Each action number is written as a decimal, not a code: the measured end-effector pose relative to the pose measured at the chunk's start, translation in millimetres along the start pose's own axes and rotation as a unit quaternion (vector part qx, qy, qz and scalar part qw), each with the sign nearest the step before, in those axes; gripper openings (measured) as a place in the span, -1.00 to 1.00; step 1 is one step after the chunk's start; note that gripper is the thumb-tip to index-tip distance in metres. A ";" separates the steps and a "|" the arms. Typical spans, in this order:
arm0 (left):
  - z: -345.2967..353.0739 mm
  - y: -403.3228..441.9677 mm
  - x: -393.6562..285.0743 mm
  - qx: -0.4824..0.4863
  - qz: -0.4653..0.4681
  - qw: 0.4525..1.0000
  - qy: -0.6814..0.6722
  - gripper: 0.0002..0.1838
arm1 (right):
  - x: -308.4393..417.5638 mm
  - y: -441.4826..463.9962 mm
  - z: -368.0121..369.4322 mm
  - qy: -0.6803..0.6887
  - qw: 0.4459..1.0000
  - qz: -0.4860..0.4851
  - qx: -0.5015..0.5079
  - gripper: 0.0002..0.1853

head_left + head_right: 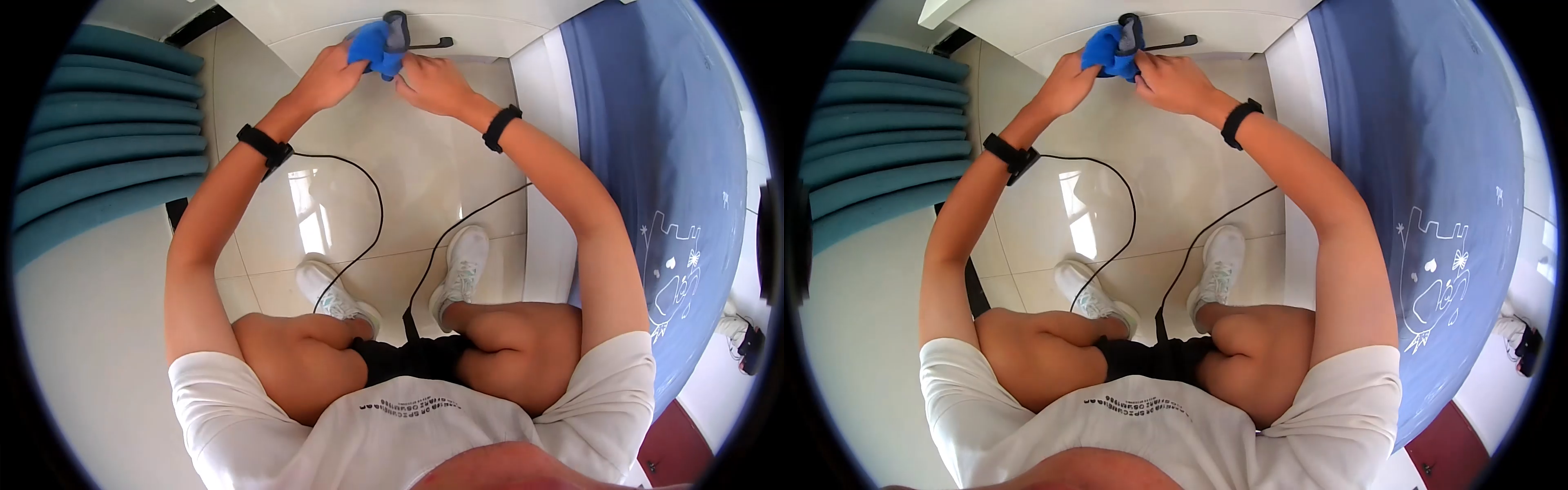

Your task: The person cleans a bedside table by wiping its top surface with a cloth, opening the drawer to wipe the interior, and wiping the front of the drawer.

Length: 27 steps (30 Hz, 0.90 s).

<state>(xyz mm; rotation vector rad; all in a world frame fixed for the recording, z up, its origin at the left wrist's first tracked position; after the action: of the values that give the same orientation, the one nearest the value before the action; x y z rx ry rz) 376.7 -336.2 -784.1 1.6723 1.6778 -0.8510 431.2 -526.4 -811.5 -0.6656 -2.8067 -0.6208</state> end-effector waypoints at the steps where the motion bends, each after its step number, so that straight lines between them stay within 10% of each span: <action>1: 3.4 1.9 -0.9 0.006 0.044 0.999 0.011 -0.63 | 0.7 -2.4 -2.8 0.012 0.999 -0.005 -0.035 -0.73; 8: 6.6 2.1 26.9 0.120 -0.036 0.972 0.200 -0.61 | 11.6 0.6 14.8 0.049 0.975 0.124 0.179 -0.57; 11: 21.2 -16.7 85.1 0.081 0.053 0.957 0.273 -0.65 | 6.6 5.1 41.8 0.035 0.978 0.091 0.183 -0.13; 27: 14.6 -42.2 26.8 -0.018 0.164 0.901 0.401 -0.53 | 36.2 23.9 29.1 0.289 0.920 0.264 -0.015 -0.47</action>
<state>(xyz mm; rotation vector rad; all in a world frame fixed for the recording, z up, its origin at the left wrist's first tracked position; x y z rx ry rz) 333.9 -331.4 -813.5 2.3758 1.7789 0.0765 407.9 -480.3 -819.2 -0.9986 -1.9649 -0.6192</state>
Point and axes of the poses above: each hand's wrist, its own y-axis towards the middle knuckle, its own z-axis out of the palm, x = y × z, the point moved 3 cm from there along y, towards the middle knuckle
